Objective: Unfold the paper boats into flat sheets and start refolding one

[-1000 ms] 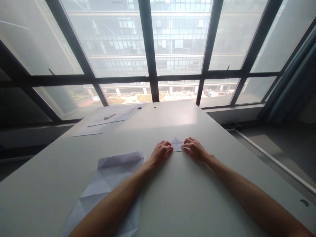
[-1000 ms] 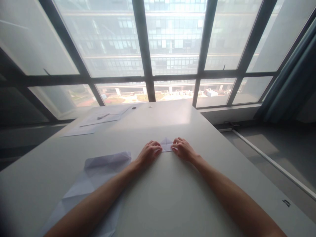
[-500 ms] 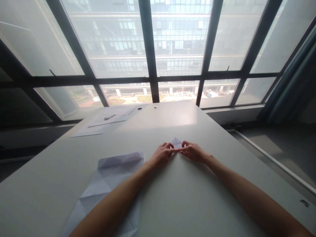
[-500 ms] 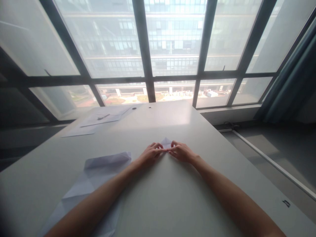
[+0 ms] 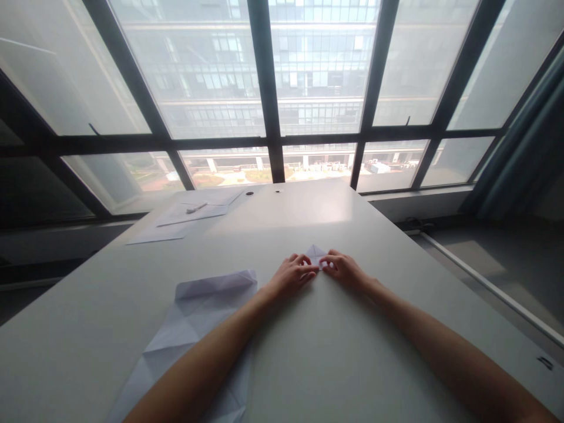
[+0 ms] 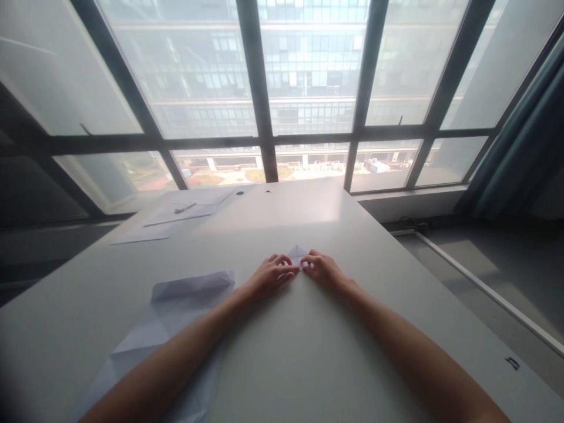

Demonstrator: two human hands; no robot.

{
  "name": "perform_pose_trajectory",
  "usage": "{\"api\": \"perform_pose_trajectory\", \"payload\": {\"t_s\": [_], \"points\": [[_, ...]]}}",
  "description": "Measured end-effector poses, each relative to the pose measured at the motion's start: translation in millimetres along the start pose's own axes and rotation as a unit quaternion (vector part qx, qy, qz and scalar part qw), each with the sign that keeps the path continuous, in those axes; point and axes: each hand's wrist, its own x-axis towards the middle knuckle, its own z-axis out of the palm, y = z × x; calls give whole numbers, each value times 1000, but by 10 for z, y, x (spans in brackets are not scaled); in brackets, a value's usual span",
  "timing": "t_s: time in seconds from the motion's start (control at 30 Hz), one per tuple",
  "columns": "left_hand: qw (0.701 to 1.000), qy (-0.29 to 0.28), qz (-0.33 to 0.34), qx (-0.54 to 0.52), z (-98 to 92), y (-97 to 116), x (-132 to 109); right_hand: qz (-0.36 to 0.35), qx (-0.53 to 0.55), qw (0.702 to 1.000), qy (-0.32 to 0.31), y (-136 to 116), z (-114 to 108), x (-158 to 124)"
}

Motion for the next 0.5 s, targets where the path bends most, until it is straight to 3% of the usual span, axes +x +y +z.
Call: {"api": "perform_pose_trajectory", "payload": {"t_s": [0.37,0.5], "points": [[1000,-2,0,10,5,5,-8,-6,-3,1000,-7,26,-13,-7],[1000,-10,12,19,-13,8,-17,-38,-46,998,-34,9,-53,-24]]}}
